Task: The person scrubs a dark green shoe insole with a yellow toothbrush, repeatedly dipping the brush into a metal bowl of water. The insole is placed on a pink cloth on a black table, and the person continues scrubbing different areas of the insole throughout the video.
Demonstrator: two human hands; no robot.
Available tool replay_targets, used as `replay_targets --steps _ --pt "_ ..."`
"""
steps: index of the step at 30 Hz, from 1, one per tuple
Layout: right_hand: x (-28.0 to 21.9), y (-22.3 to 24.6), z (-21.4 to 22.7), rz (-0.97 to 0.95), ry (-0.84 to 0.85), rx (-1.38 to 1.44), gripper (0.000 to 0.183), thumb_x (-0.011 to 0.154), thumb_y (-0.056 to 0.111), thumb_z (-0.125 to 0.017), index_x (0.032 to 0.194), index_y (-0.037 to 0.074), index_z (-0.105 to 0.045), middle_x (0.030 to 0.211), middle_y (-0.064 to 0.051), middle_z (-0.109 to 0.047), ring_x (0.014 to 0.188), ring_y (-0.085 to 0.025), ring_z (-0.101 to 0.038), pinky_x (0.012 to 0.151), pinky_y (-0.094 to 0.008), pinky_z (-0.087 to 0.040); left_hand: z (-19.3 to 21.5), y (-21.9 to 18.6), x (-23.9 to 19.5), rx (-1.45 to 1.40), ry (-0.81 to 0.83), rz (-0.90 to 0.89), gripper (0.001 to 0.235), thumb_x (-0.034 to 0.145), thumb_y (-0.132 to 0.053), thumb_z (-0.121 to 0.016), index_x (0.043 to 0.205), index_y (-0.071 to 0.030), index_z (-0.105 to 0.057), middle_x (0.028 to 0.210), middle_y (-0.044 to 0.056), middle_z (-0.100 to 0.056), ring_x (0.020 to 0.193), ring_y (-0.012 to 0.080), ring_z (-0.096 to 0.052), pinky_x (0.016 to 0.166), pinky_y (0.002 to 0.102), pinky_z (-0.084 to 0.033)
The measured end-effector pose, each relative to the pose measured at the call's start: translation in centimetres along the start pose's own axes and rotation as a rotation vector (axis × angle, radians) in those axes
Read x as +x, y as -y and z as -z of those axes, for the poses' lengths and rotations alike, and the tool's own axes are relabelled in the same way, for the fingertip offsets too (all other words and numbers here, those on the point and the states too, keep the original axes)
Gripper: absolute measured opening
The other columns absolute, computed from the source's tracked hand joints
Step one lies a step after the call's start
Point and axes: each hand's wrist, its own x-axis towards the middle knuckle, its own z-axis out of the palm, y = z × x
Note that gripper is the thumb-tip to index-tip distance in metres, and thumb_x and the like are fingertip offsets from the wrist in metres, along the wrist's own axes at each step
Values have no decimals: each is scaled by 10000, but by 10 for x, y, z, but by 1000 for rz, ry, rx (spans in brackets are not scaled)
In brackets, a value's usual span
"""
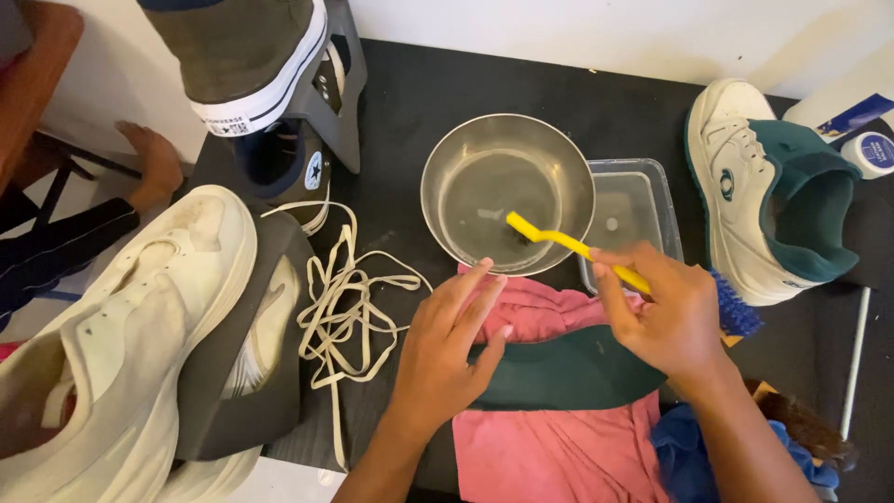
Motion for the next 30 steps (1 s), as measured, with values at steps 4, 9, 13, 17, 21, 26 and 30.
replay_targets --steps 4,9,13,17,21,26,30 --pt "2 8 15 -51 6 114 156 973 31 -688 1094 -58 -732 983 -170 -743 770 -216 -717 618 -274 -535 12 -3 5 -95 -151 -76 292 995 -46 -634 1284 -6 -615 1266 186 -630 1122 339 -664 971 439 -564" --pt "-23 22 41 -265 30 274 94 949 75 -754 1000 5 -718 859 -104 -727 588 -88 -566 518 -206 -405 22 -1 -18 -186 71 24 397 975 -91 -669 1354 -25 -571 1301 162 -606 1208 324 -603 1066 441 -498" --pt "-49 24 43 -359 260 263 139 825 167 -803 951 110 -790 876 -21 -779 655 -72 -666 596 -203 -476 19 1 -55 -142 316 82 621 894 -191 -771 1407 40 -507 1462 172 -512 1383 362 -467 1213 555 -304" --pt "-51 27 30 -291 412 318 192 818 210 -784 986 121 -805 945 7 -828 723 -54 -731 639 -195 -536 12 2 -77 -182 283 208 634 962 -263 -707 1466 39 -468 1529 177 -493 1476 349 -411 1247 514 -269" --pt "-48 33 5 -165 502 373 153 832 210 -781 934 103 -822 923 19 -841 800 -93 -772 731 -240 -574 7 10 -83 -122 227 205 717 893 -363 -794 1453 -1 -528 1535 151 -527 1458 306 -466 1236 466 -325" --pt "-25 24 26 -306 764 397 152 872 281 -736 903 179 -844 855 65 -855 762 -59 -755 724 -241 -550 6 10 -83 -127 177 169 755 830 -334 -876 1434 -8 -561 1513 141 -558 1435 292 -512 1230 465 -370" --pt "-33 12 25 -397 834 391 97 855 209 -772 877 164 -855 764 56 -831 619 -61 -652 563 -246 -471 4 10 -83 -101 164 148 768 799 -313 -913 1417 -2 -580 1499 137 -571 1428 278 -520 1233 460 -375"
